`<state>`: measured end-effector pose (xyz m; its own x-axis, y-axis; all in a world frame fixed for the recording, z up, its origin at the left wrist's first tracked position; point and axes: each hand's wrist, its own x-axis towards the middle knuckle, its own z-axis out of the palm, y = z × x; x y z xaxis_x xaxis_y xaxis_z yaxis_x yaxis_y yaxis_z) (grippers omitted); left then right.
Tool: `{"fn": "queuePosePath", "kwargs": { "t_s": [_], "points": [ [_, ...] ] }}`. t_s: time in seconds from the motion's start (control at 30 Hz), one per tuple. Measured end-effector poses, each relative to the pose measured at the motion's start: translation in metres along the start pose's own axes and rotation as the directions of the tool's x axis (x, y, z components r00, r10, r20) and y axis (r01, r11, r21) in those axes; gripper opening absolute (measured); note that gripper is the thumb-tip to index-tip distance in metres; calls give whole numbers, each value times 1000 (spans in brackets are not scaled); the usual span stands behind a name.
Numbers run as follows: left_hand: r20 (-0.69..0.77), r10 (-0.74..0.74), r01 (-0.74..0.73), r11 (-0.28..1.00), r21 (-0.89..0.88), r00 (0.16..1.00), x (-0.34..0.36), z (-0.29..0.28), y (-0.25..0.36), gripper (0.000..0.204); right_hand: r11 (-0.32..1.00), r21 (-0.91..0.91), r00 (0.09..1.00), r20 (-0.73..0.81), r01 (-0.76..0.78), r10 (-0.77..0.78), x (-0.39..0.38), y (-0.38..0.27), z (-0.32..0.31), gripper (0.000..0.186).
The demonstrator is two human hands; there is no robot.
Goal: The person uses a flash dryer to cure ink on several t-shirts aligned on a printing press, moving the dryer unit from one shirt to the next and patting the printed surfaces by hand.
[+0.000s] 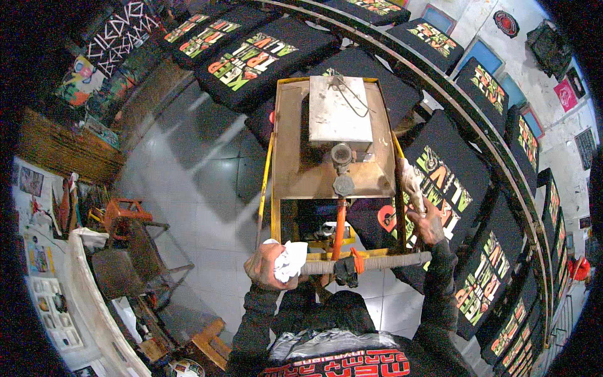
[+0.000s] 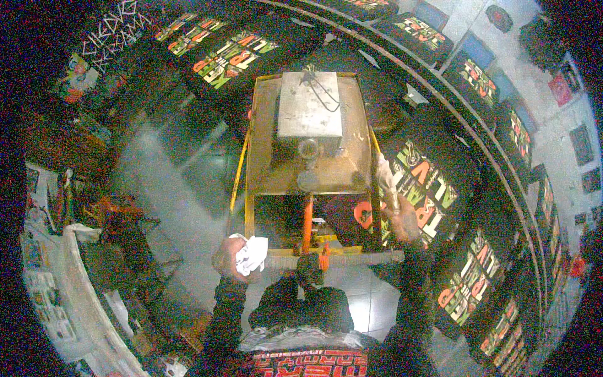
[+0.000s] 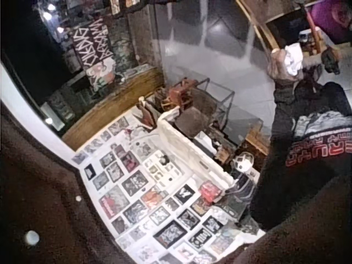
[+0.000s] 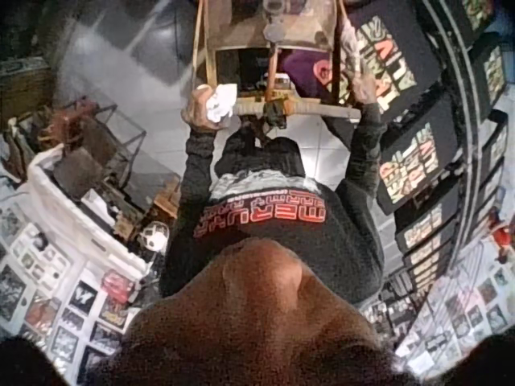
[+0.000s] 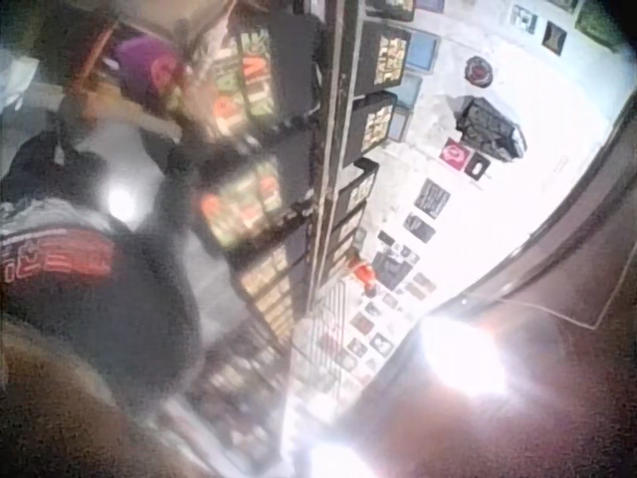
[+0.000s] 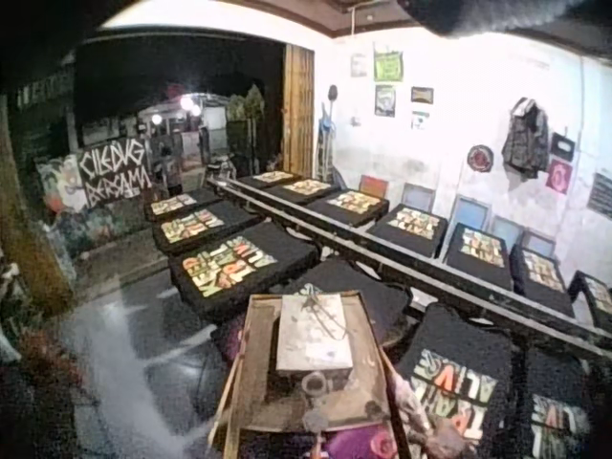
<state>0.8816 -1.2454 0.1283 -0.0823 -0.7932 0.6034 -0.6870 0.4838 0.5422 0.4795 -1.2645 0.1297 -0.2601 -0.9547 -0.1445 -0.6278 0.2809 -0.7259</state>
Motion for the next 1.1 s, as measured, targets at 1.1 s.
{"fn": "queuePosePath", "kwargs": {
  "t_s": [1.1],
  "points": [
    [-62, -164, 163, 987, -9, 985, -18, 21, -5, 37, 977, 121, 975, -157, 177, -157, 6, 39, 24, 41]
  ]
}}
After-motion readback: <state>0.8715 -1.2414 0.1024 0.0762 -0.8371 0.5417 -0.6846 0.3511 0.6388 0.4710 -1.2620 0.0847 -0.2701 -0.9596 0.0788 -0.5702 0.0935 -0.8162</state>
